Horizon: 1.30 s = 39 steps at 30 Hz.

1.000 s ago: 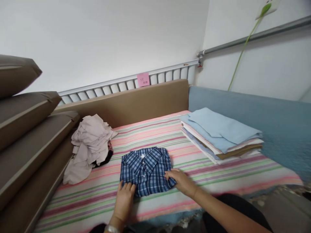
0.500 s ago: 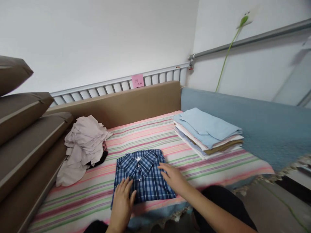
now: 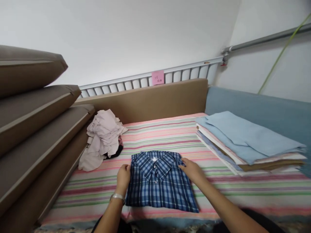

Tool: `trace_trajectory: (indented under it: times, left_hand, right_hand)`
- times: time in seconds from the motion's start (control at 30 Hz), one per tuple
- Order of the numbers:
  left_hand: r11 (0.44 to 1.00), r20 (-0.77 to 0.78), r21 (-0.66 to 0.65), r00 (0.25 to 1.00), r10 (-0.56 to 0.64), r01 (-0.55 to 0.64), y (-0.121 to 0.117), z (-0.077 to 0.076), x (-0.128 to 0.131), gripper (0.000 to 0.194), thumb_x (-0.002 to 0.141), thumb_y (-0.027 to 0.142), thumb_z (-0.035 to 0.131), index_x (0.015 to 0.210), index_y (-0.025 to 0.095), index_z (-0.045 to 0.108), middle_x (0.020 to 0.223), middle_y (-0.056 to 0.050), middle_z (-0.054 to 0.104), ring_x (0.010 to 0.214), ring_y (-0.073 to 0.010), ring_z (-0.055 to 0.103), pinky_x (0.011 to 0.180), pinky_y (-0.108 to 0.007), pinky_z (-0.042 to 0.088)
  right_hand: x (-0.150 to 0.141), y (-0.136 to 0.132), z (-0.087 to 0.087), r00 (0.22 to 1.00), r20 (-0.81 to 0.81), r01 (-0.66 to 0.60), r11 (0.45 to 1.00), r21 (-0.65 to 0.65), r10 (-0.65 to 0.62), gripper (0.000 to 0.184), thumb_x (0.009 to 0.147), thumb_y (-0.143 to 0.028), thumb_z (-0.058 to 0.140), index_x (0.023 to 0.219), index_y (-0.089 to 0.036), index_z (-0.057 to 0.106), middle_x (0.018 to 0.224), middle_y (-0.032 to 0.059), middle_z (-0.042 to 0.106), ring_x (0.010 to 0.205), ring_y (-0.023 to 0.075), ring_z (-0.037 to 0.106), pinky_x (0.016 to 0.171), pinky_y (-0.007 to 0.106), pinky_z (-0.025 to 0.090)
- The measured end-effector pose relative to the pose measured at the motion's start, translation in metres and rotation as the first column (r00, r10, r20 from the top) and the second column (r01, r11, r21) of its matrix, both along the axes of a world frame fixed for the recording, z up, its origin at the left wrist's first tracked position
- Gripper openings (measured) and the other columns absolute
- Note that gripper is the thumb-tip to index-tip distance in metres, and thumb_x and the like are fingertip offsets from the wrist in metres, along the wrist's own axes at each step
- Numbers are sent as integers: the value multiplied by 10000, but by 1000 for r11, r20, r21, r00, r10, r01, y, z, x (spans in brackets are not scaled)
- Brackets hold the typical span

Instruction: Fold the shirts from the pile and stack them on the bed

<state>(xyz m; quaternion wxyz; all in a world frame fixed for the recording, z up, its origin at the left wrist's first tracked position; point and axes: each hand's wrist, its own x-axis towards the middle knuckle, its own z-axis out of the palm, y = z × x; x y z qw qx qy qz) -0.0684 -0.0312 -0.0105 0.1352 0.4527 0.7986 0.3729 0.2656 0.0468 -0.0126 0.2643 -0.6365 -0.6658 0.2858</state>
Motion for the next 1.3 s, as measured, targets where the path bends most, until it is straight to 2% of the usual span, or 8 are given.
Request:
trace_trajectory:
  times: [0.13,0.37,0.53,0.67,0.9,1.0,1.17,1.3]
  left_hand:
    - [996,90,-64,995,-48,54,31,-10,-7,345,713,450,491,629,148,634,675,-139,684,705,-264,630,685,-355,452]
    - [996,265,69,961,-78,62,47,-25,-12,427,715,524,405,775,157,615,775,-60,679,760,-211,595,699,-305,453]
    - [1000,203,-10,979,-1,3,53,-42,-18,289,699,447,464,668,191,594,735,-84,671,776,-255,596,723,-355,437]
    - [997,243,-61,970,-29,45,55,-45,-19,271,686,432,500,687,187,615,731,-92,691,737,-253,624,685,-342,458]
    - [990,231,-103,971,-70,96,59,-36,-11,337,687,442,534,805,144,638,869,-142,700,839,-279,642,734,-346,466]
    - [987,154,-125,985,-77,97,53,-24,-7,392,718,437,519,933,126,620,910,-166,685,859,-301,634,749,-378,461]
    - [989,-365,-62,919,-151,137,39,7,17,443,799,386,451,1129,103,532,1029,-183,625,995,-323,566,851,-421,430]
    - [924,-255,39,898,-358,380,36,17,51,318,820,306,443,1052,132,572,1047,-121,632,996,-248,560,916,-357,413]
  right_hand:
    - [-4,3,2,975,-224,-5,998,-70,-11,61,691,-168,553,699,-199,604,787,36,669,861,213,598,763,292,414]
    - [7,5,0,907,-420,-75,963,-259,-43,117,780,-249,479,815,-193,575,631,-32,592,545,106,535,522,206,414]
    - [2,14,-10,921,-375,-21,951,-309,-102,62,740,-223,519,765,-186,562,480,-82,439,395,78,387,419,185,327]
    - [0,14,-4,949,-244,148,965,-215,-199,187,693,-163,530,872,-189,575,575,-54,541,502,107,494,508,213,379]
    - [-8,-4,15,970,47,231,965,127,-238,198,780,-366,519,862,-224,631,843,26,675,806,186,605,710,277,401]
    - [-11,0,10,972,-8,234,967,101,-235,123,708,-311,586,772,-223,643,791,25,675,782,196,604,706,287,406]
    - [-8,9,1,956,-194,227,974,20,-219,63,666,-240,541,641,-200,582,658,5,631,676,163,588,651,264,432]
    - [-6,6,2,941,-274,182,980,-78,-196,133,701,-306,481,707,-190,546,562,-25,554,532,131,522,493,235,385]
